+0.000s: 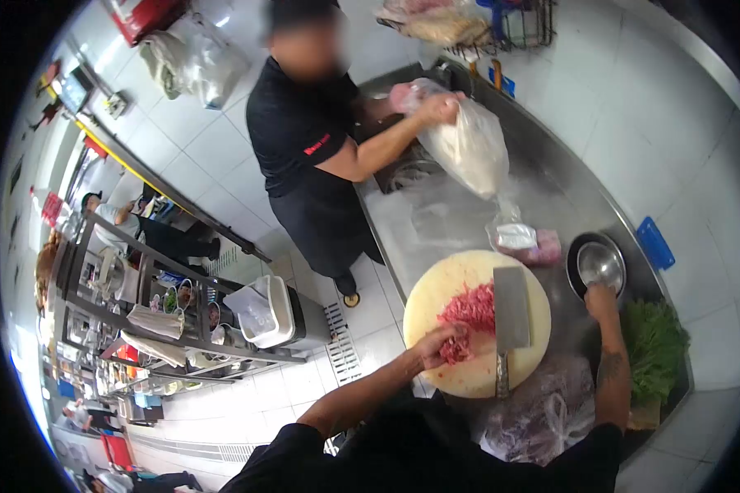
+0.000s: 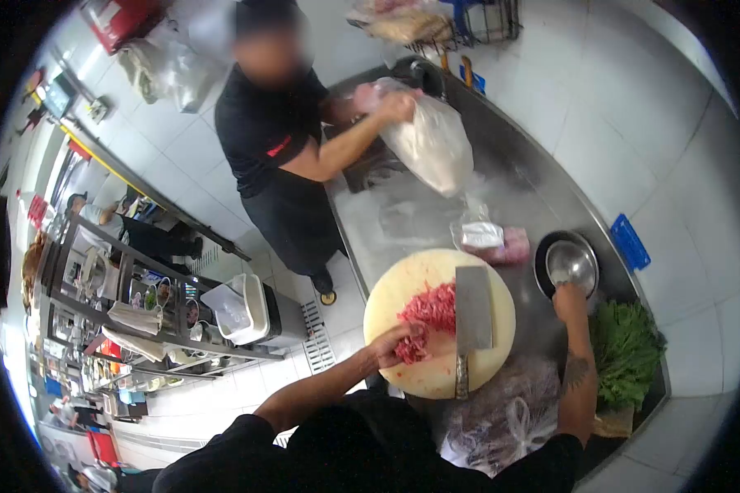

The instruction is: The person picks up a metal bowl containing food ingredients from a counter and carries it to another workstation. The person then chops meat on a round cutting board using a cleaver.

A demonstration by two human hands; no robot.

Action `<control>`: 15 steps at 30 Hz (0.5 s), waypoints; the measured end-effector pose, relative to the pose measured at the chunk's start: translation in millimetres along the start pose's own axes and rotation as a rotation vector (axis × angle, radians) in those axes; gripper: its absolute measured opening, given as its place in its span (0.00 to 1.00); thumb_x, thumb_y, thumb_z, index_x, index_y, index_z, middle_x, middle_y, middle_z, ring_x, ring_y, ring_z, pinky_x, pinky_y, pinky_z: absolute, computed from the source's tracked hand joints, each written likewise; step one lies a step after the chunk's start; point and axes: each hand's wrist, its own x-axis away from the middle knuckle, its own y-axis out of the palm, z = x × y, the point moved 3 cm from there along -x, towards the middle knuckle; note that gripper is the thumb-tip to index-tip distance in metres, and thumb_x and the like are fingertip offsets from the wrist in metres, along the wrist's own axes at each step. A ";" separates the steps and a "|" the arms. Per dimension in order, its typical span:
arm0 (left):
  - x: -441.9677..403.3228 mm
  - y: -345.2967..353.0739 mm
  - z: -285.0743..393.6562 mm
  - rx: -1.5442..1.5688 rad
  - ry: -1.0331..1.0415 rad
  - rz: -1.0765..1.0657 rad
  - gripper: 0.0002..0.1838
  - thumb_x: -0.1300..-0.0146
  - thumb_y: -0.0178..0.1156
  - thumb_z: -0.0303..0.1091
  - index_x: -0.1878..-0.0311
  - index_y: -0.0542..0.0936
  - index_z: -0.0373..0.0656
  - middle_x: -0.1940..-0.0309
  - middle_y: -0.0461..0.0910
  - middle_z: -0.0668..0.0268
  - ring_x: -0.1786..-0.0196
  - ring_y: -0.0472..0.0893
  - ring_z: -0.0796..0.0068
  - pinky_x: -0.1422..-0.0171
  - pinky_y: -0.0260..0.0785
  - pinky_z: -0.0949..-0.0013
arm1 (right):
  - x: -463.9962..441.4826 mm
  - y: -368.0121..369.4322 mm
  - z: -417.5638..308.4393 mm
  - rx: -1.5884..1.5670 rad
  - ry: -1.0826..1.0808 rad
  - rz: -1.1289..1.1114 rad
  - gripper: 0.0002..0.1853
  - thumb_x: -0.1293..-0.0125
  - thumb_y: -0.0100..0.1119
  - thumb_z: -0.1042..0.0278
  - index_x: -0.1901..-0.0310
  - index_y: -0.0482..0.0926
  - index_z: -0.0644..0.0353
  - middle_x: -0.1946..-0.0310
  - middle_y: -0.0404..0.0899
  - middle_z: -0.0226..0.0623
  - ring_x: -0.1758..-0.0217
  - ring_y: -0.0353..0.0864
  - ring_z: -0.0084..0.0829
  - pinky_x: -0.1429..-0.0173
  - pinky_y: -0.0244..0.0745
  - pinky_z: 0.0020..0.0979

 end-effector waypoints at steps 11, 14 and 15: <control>13.2 13.8 28.9 0.101 0.036 0.100 0.10 0.36 0.59 0.36 0.52 0.75 0.49 0.72 0.76 0.70 0.77 0.73 0.87 0.81 0.65 0.85 | 100.1 -94.5 -39.9 -1.298 0.248 0.711 0.13 0.29 0.56 0.64 0.49 0.76 0.63 0.59 0.77 0.30 0.61 0.74 0.18 0.65 0.74 0.22; 25.6 -2.3 45.2 -0.174 0.164 0.150 0.14 0.38 0.61 0.45 0.53 0.75 0.50 0.68 0.78 0.68 0.78 0.73 0.83 0.82 0.64 0.82 | 164.4 -110.7 -115.2 -1.220 0.139 0.556 0.10 0.31 0.57 0.68 0.53 0.78 0.64 0.61 0.78 0.31 0.63 0.76 0.22 0.62 0.75 0.25; 29.0 -5.0 53.9 -0.129 0.151 0.146 0.16 0.38 0.61 0.46 0.53 0.75 0.48 0.66 0.79 0.68 0.77 0.74 0.79 0.82 0.66 0.78 | 182.0 -110.7 -143.1 -1.229 0.144 0.535 0.08 0.32 0.58 0.70 0.55 0.79 0.65 0.63 0.78 0.31 0.64 0.77 0.24 0.61 0.74 0.26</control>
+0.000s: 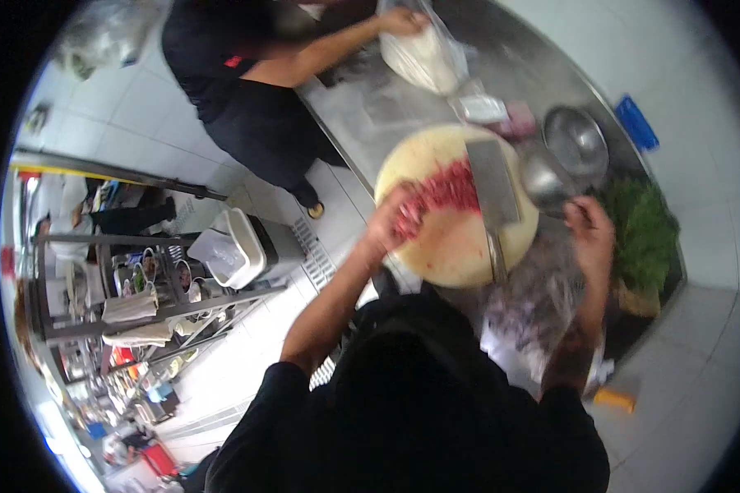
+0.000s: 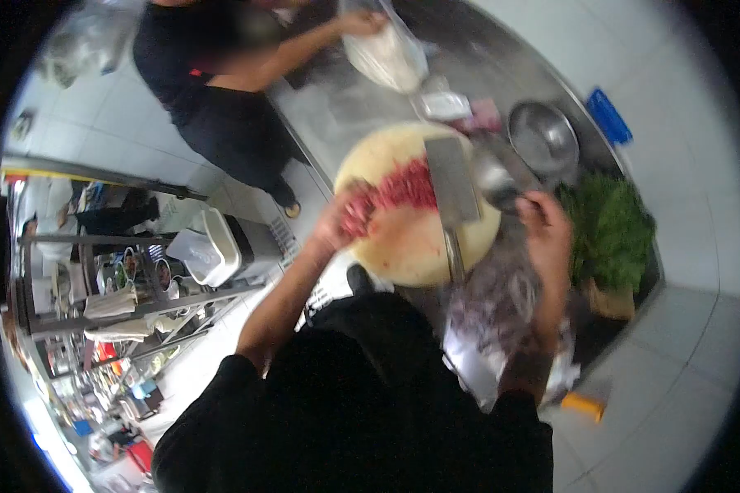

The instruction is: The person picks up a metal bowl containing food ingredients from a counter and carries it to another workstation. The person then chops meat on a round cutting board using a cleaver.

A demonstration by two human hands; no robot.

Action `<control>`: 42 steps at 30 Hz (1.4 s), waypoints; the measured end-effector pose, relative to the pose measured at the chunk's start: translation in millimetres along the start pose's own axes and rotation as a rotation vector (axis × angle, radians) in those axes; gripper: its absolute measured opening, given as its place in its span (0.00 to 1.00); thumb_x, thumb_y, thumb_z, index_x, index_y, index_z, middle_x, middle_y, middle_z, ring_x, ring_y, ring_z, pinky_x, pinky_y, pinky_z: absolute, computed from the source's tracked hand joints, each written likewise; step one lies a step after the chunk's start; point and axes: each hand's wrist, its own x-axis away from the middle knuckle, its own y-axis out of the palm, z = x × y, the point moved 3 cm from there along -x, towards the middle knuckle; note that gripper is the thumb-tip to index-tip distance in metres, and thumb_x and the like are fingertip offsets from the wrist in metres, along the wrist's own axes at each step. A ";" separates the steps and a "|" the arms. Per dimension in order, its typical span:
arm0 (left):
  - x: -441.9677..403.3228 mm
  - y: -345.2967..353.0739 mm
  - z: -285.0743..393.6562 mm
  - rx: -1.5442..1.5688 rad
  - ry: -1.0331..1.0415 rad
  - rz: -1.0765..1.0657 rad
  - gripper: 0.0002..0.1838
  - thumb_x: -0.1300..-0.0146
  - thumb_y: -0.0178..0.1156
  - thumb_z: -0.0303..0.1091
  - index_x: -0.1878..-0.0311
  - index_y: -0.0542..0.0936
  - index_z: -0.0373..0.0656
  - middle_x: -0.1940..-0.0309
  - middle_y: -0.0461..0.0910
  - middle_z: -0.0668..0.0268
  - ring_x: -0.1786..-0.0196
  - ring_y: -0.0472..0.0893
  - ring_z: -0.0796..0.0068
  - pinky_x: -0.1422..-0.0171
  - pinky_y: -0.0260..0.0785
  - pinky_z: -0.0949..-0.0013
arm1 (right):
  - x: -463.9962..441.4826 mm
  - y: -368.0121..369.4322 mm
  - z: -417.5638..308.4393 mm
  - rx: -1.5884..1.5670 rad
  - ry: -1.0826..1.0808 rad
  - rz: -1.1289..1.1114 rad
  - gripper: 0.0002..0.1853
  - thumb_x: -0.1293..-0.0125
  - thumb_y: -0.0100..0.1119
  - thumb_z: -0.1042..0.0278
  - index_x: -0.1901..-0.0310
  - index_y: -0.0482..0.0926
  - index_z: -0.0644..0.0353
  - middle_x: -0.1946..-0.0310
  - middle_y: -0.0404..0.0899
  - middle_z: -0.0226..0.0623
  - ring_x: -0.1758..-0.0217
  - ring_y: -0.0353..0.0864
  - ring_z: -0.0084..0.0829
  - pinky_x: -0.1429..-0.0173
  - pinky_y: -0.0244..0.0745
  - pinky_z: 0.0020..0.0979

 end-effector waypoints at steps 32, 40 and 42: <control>26.1 81.4 -79.0 -2.085 0.420 -0.576 0.11 0.36 0.54 0.31 0.53 0.80 0.45 0.45 0.73 0.52 0.49 0.79 0.52 0.46 0.76 0.57 | 149.4 108.4 34.6 0.185 0.340 -0.093 0.26 0.34 0.55 0.57 0.41 0.67 0.66 0.62 0.80 0.59 0.58 0.80 0.58 0.54 0.73 0.49; 14.1 71.0 -71.1 -2.225 0.329 -0.887 0.26 0.43 0.58 0.28 0.39 0.74 0.54 0.40 0.71 0.54 0.44 0.77 0.55 0.42 0.72 0.60 | 145.5 111.2 39.9 0.139 0.322 -0.131 0.25 0.35 0.55 0.59 0.42 0.66 0.65 0.61 0.80 0.61 0.56 0.80 0.60 0.52 0.73 0.51; 2.2 61.2 -72.2 -2.164 0.334 -0.878 0.28 0.46 0.60 0.27 0.38 0.73 0.54 0.41 0.72 0.55 0.43 0.76 0.56 0.42 0.73 0.61 | 143.3 112.7 42.3 0.173 0.317 -0.140 0.25 0.35 0.56 0.58 0.42 0.66 0.64 0.62 0.80 0.60 0.58 0.80 0.60 0.53 0.73 0.51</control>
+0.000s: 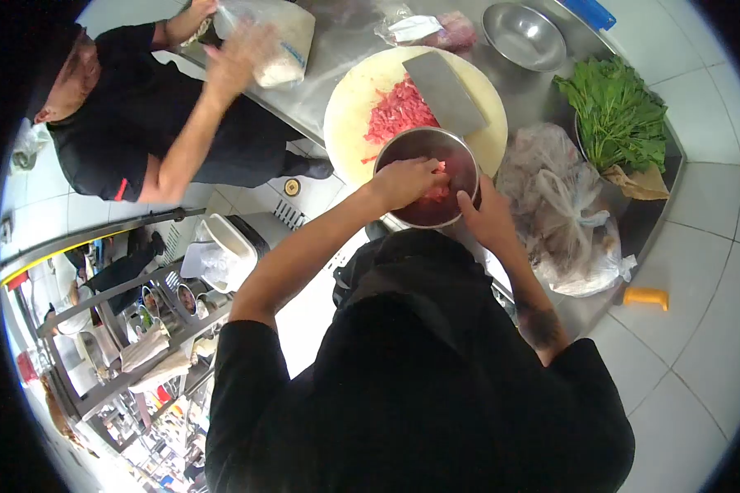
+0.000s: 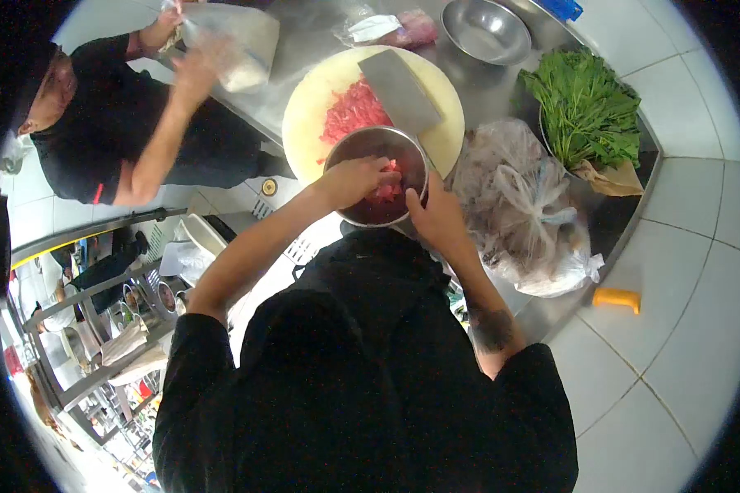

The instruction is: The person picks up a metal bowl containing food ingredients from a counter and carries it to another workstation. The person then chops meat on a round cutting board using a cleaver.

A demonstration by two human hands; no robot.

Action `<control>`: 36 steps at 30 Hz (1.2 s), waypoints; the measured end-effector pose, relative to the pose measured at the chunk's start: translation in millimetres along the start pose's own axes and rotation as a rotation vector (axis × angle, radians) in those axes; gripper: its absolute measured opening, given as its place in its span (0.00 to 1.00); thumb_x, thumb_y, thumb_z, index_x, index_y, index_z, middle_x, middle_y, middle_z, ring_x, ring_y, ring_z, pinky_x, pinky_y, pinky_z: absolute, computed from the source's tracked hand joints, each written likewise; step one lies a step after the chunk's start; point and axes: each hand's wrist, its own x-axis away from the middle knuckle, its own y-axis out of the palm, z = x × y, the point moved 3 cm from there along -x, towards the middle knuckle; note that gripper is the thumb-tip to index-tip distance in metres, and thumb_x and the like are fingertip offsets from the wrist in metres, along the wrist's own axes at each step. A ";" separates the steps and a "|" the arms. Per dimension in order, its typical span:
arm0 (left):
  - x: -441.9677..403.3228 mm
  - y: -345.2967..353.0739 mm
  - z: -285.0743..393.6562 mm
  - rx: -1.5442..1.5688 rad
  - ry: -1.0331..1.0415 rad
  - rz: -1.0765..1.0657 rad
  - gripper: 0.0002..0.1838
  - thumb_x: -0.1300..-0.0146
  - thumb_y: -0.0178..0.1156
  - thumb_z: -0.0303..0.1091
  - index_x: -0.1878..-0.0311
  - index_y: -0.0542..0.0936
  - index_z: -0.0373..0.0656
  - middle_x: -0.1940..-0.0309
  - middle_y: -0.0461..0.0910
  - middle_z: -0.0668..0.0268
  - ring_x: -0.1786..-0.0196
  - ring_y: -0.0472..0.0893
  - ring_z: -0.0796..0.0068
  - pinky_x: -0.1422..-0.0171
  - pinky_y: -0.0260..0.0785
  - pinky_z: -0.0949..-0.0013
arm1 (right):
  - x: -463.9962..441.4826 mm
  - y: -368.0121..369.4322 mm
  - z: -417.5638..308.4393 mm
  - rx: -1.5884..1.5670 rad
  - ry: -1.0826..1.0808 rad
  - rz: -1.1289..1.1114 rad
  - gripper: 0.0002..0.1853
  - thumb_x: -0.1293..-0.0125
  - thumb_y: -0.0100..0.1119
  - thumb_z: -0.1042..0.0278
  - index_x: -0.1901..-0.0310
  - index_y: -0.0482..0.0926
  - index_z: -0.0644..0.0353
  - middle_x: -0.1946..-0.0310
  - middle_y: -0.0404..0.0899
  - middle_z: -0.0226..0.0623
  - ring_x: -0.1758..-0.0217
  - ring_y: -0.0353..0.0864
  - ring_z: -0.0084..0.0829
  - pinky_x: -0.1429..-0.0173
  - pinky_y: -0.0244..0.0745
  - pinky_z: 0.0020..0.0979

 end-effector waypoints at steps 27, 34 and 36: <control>113.1 -70.5 -3.7 0.534 -0.591 0.866 0.13 0.36 0.60 0.30 0.50 0.81 0.36 0.67 0.85 0.57 0.67 0.83 0.73 0.59 0.74 0.70 | -8.4 1.6 5.4 -0.338 0.245 -0.144 0.13 0.37 0.54 0.64 0.56 0.73 0.66 0.72 0.79 0.52 0.69 0.81 0.49 0.60 0.75 0.42; 141.6 -14.7 48.9 1.305 -0.834 0.767 0.09 0.34 0.58 0.31 0.59 0.78 0.34 0.66 0.80 0.67 0.66 0.77 0.81 0.61 0.75 0.73 | -1.9 5.4 -24.5 -0.255 0.049 -0.207 0.13 0.39 0.54 0.67 0.57 0.74 0.67 0.71 0.79 0.53 0.70 0.81 0.48 0.62 0.74 0.42; 158.1 3.6 59.8 1.419 -0.935 0.939 0.08 0.37 0.60 0.29 0.71 0.74 0.39 0.70 0.77 0.70 0.68 0.76 0.81 0.64 0.75 0.73 | 0.4 8.1 -40.2 -0.117 -0.053 -0.246 0.12 0.39 0.54 0.67 0.57 0.74 0.66 0.72 0.79 0.53 0.70 0.81 0.47 0.62 0.74 0.42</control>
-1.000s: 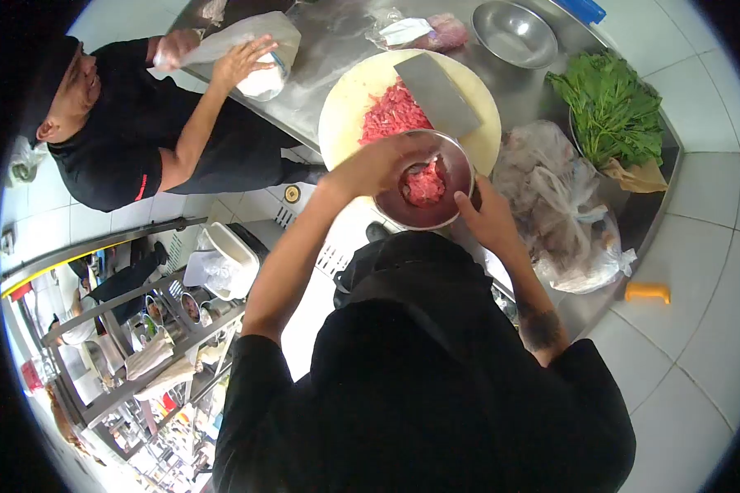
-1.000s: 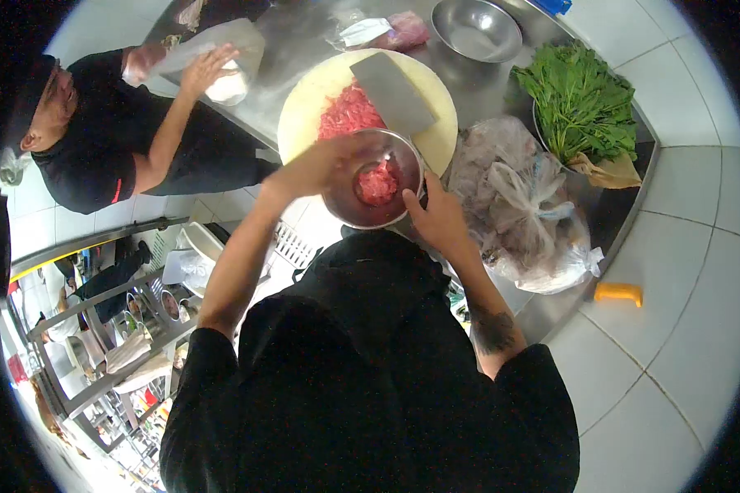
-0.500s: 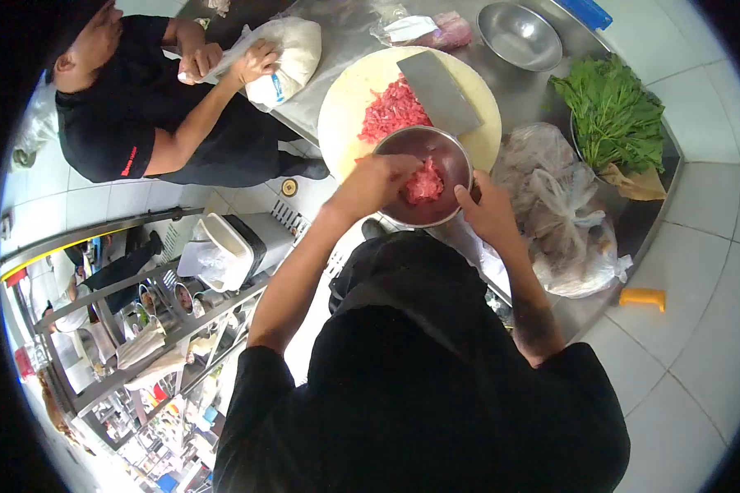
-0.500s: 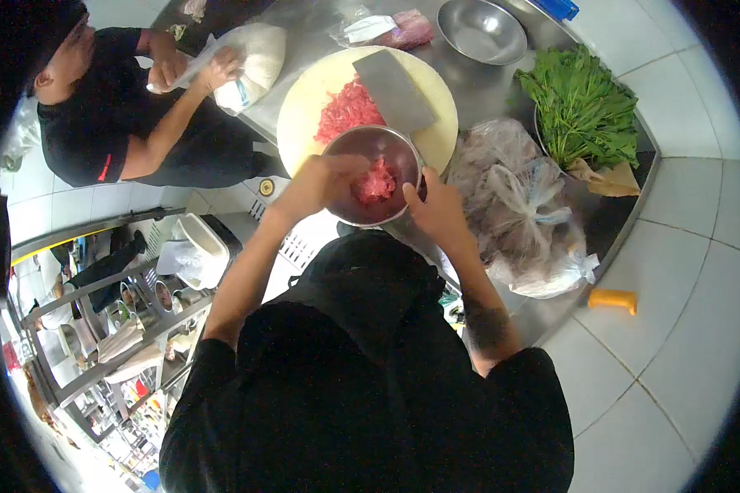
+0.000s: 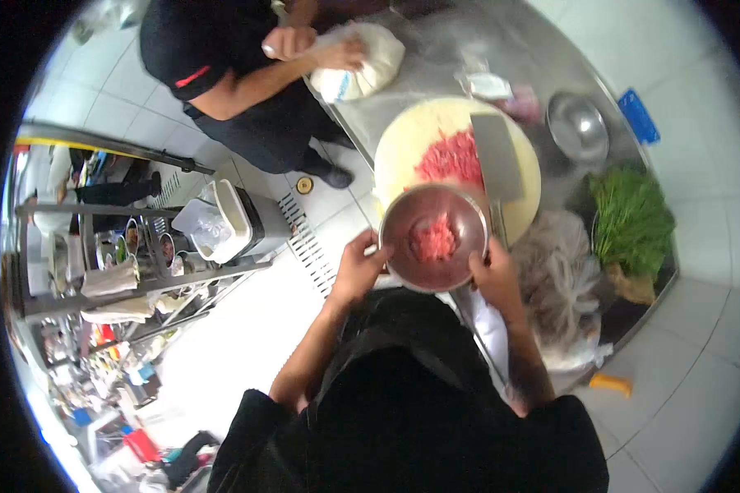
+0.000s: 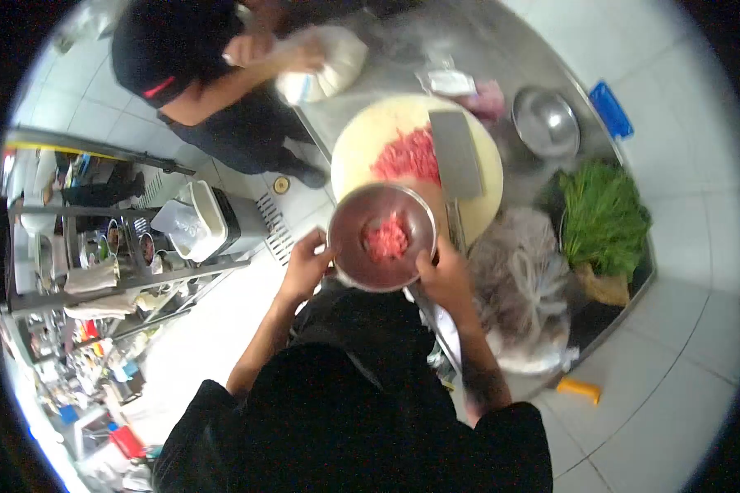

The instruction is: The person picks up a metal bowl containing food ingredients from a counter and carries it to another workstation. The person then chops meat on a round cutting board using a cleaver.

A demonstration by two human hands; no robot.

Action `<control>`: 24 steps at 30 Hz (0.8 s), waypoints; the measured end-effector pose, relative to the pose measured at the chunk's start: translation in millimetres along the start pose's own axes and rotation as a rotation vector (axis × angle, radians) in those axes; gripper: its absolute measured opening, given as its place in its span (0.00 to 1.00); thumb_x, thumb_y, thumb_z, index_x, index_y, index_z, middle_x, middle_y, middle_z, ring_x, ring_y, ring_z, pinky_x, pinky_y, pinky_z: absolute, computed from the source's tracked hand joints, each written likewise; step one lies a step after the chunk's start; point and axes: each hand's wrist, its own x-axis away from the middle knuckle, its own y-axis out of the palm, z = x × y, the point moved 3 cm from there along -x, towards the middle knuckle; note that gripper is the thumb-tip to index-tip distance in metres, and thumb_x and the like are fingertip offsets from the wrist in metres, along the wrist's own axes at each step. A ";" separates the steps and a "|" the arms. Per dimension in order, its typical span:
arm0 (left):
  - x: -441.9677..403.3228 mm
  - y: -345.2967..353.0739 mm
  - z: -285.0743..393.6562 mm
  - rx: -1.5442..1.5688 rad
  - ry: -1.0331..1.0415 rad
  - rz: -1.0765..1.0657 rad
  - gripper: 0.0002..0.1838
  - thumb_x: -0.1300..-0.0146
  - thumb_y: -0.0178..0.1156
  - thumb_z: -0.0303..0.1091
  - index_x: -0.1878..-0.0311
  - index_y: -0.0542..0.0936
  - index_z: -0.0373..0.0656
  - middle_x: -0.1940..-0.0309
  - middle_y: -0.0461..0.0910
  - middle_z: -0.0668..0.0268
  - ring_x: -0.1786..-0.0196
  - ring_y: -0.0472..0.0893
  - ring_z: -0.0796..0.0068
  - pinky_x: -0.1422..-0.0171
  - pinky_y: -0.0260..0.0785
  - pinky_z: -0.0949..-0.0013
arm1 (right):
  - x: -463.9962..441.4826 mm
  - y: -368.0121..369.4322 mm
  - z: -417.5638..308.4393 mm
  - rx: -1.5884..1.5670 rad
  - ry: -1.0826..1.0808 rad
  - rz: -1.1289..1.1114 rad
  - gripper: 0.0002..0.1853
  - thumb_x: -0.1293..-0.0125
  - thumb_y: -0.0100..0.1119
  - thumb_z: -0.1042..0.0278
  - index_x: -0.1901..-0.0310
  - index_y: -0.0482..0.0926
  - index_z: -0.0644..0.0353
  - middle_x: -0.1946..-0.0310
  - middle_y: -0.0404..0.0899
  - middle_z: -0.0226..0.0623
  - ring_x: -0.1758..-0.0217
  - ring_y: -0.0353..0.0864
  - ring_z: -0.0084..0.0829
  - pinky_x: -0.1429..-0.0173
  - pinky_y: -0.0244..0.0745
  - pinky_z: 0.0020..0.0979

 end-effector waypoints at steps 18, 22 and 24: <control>226.0 -260.8 -140.2 0.360 0.150 0.627 0.05 0.41 0.57 0.22 0.71 0.73 0.37 0.75 0.79 0.66 0.70 0.81 0.75 0.66 0.80 0.70 | 141.0 366.2 -142.8 0.827 -0.974 -0.733 0.34 0.47 0.69 0.69 0.36 0.68 0.54 0.36 0.55 0.61 0.42 0.66 0.63 0.38 0.67 0.51; 312.7 -321.7 -167.5 0.165 0.175 0.909 0.07 0.46 0.59 0.28 0.74 0.74 0.35 0.81 0.78 0.59 0.74 0.82 0.73 0.70 0.73 0.65 | 190.5 477.7 -137.5 0.822 -1.111 -0.872 0.28 0.47 0.69 0.66 0.44 0.71 0.58 0.46 0.64 0.58 0.47 0.72 0.61 0.46 0.72 0.51; 346.2 -351.6 -188.5 0.257 0.112 0.966 0.08 0.47 0.60 0.29 0.77 0.73 0.37 0.80 0.77 0.56 0.76 0.80 0.69 0.71 0.72 0.64 | 219.2 538.1 -135.3 0.897 -1.010 -0.967 0.24 0.48 0.68 0.65 0.50 0.72 0.60 0.50 0.69 0.57 0.53 0.75 0.62 0.52 0.73 0.54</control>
